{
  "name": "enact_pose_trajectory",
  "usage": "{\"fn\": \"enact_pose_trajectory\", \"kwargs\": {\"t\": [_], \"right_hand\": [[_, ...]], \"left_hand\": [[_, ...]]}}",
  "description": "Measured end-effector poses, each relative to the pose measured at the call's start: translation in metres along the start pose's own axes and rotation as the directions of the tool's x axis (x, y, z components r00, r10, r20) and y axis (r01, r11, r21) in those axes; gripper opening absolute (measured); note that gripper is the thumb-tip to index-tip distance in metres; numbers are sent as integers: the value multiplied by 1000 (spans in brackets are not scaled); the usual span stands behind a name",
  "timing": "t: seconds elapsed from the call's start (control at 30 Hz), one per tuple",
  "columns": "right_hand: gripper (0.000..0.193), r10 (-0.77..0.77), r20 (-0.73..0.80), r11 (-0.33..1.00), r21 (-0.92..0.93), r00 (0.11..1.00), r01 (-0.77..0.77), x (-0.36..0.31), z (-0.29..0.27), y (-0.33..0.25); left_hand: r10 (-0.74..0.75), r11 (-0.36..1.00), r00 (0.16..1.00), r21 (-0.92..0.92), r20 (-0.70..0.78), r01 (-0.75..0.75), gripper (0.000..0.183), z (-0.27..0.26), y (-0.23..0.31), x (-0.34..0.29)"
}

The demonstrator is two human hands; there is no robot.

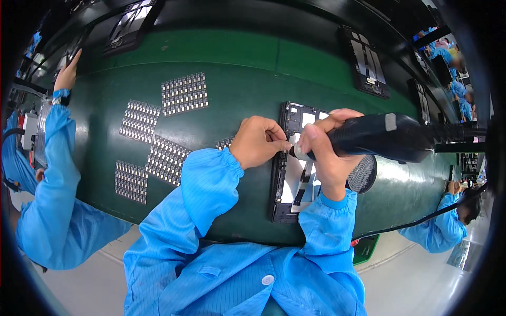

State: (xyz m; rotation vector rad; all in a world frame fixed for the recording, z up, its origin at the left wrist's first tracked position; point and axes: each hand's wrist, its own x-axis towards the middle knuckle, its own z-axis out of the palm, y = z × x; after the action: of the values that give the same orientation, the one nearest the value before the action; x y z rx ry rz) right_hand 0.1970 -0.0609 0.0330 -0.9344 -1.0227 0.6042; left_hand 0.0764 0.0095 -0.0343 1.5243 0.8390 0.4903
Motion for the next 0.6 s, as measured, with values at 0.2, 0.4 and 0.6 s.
{"fn": "enact_pose_trajectory", "kwargs": {"t": [0.2, 0.4, 0.6], "right_hand": [[39, -18, 35, 1000, 4, 999, 18, 0, 1, 9], [37, 30, 52, 999, -16, 998, -30, -4, 1, 11], [37, 23, 214, 969, -247, 977, 31, -9, 0, 8]], "left_hand": [[21, 999, 1000, -30, -19, -21, 10, 0, -4, 1], [4, 1000, 1000, -20, -9, -4, 10, -1, -3, 0], [92, 989, 996, 113, 5, -92, 8, -5, 8, -6]]}}
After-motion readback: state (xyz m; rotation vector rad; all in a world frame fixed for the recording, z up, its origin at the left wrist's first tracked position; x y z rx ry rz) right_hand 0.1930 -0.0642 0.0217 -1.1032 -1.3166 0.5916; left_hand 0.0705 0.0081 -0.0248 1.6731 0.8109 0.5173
